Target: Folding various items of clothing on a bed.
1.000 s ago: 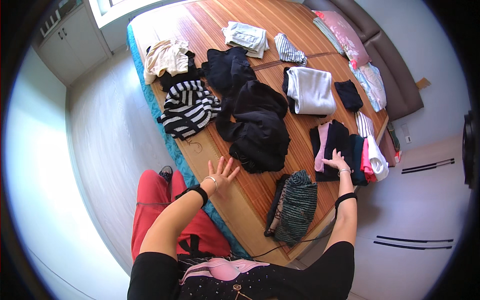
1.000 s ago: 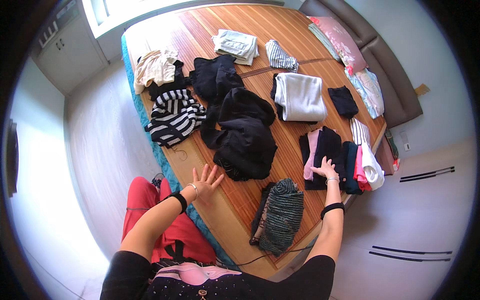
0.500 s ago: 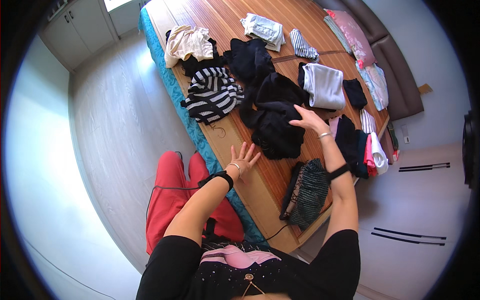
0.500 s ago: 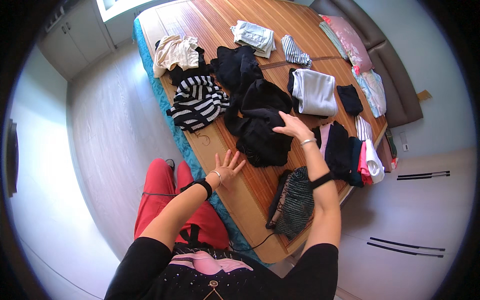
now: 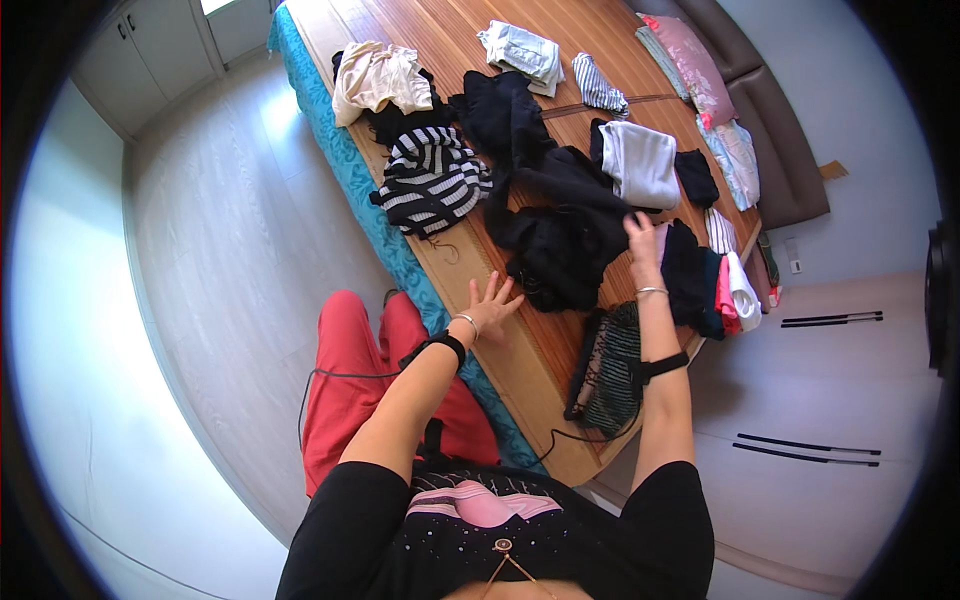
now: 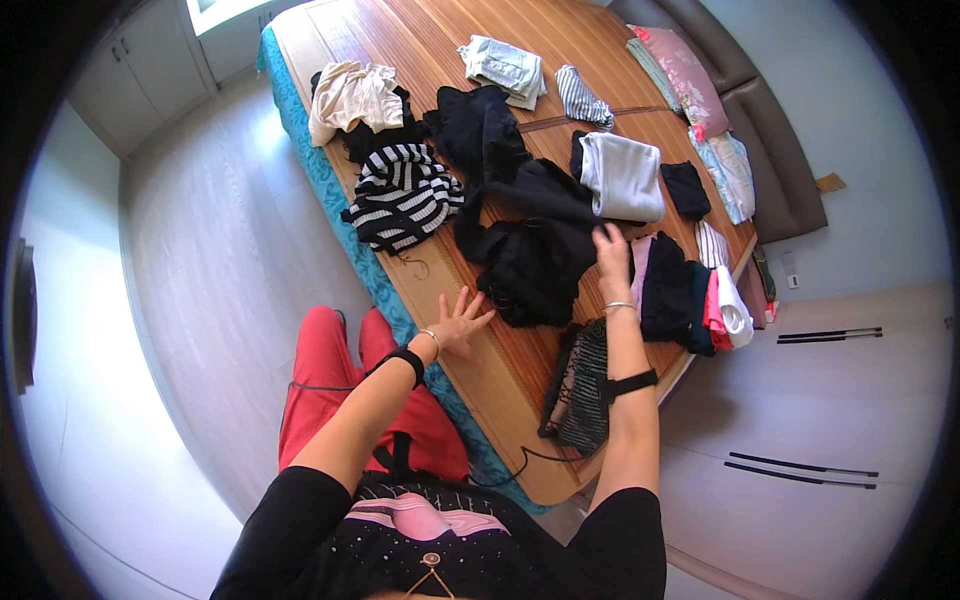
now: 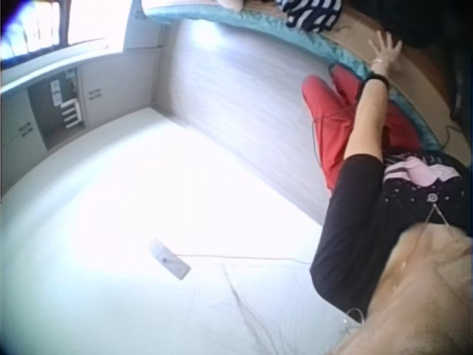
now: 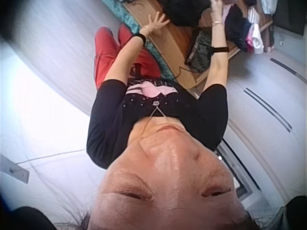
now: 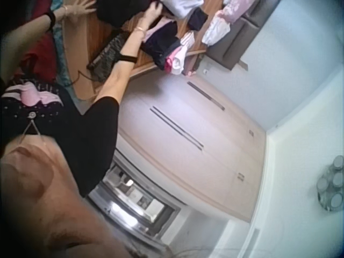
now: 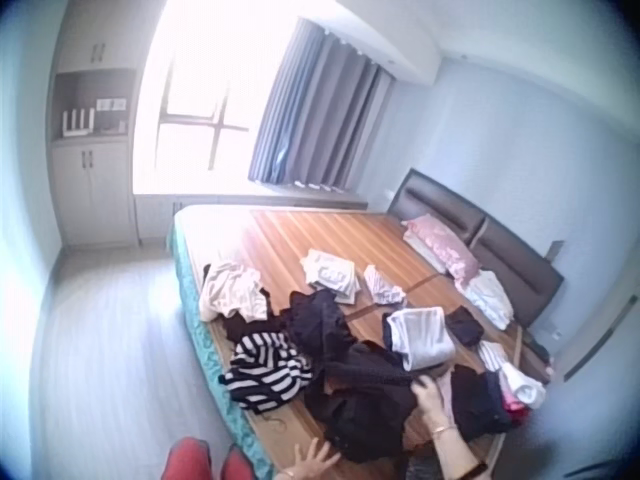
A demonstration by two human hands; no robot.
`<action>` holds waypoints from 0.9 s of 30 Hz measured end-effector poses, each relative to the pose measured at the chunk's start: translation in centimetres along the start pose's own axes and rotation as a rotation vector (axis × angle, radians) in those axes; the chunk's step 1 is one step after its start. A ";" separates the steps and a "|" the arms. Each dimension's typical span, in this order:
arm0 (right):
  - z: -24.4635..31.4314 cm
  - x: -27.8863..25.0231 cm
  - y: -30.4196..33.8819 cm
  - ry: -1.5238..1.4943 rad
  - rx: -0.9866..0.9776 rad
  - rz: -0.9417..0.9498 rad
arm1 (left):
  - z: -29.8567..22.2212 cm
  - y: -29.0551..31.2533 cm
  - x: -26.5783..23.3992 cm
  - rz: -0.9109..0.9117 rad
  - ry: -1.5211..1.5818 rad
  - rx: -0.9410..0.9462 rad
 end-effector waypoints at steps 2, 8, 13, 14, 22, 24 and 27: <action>3.7 -1.0 1.3 -0.441 -0.012 -0.015 | 0.3 0.6 0.6 -0.018 0.021 0.010; 14.2 -2.2 10.4 -0.697 -0.143 0.054 | 0.3 1.6 -2.2 -0.024 0.645 0.035; 11.9 1.6 22.4 -0.383 -0.521 0.726 | -2.0 3.4 -4.4 -0.307 2.071 0.053; 11.2 3.6 23.8 -0.527 -0.358 1.094 | -1.7 4.0 -4.8 -0.401 1.978 0.078; 10.4 9.0 32.6 0.214 -0.181 1.577 | -0.6 12.4 -7.5 -0.716 0.559 0.062; 11.7 8.5 30.2 0.218 -0.124 1.301 | -0.9 14.5 -7.2 -0.727 0.422 0.039; 12.6 8.2 27.4 0.226 -0.424 0.696 | -2.4 15.9 -6.4 -0.724 0.326 0.048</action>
Point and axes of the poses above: each hand's wrist, its own y-axis away from the middle knuckle, its own x-axis out of the palm, z = x × y, the point moved 1 cm from there along -y, towards the middle knuckle, and after that the axes turned 13 degrees about -y, right-handed, at the moved point
